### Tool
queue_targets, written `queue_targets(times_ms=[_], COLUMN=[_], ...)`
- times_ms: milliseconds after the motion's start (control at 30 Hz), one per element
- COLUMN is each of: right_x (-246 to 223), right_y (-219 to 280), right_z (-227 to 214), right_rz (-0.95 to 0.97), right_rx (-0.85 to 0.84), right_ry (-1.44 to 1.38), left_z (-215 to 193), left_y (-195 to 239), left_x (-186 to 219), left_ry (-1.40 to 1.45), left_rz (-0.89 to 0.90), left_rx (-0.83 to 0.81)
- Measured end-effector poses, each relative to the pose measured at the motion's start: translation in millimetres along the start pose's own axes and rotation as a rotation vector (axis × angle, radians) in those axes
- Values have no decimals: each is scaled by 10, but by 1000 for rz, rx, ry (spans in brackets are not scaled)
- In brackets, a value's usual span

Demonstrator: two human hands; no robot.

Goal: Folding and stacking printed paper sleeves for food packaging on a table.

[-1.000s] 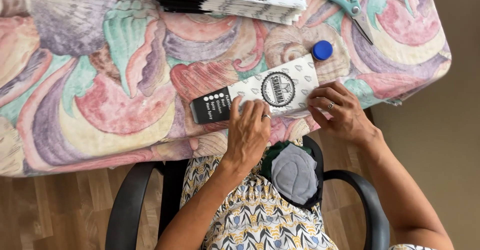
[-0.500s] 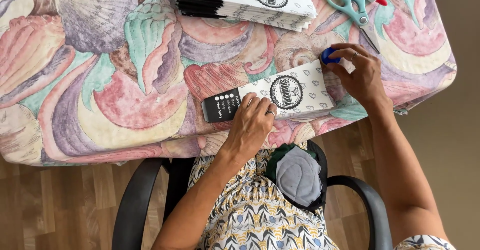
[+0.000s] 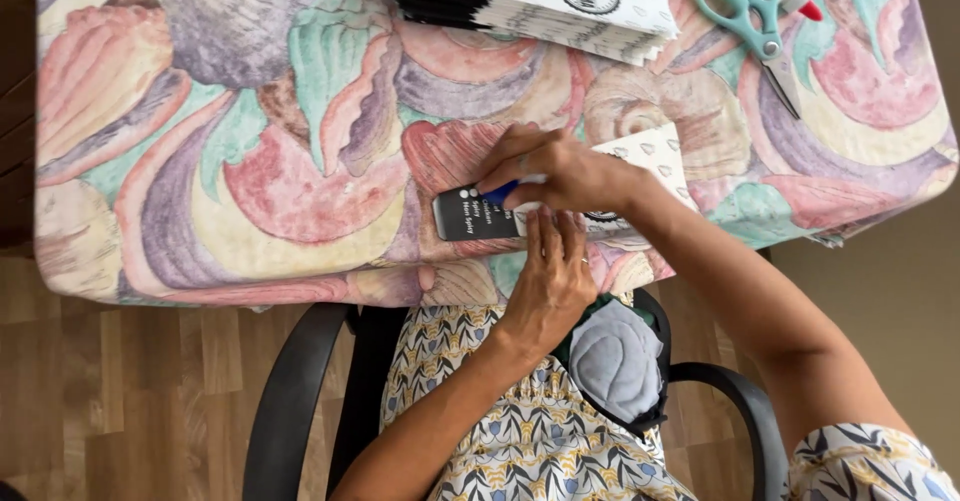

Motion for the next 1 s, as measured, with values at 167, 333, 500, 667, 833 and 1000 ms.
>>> queue_targets(times_ms=[167,333,500,667,833,1000], right_x=[-259,-251,-115,373,651,129], right_y=[-447,-314,496,1686,2215,1936], right_z=[375,285,-413,-1197,-1439,-1371], right_rz=[-146,-186,17,399,529,575], right_rx=[-62,88,131,265,352,493], right_ry=[-83,-13,233,570,700,744], left_z=[201,244,52,145,333,468], left_y=[149,161,8,-26,-215,-350], left_x=[58,34,-116,-202,-510,-761], left_ry=[-57,32,125,221,335,439], left_rz=[1,39,25,-29,-63,-93], left_rx=[0,-9,-76,-359,-434,-417])
Point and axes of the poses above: each hand's wrist, its own y-axis away from the middle knuckle, its own z-axis out of the palm, x = y × z, the point moved 8 cm from there along -y, towards the middle knuckle, and after that the axes turned 10 degrees about y, right-handed, at the moved point
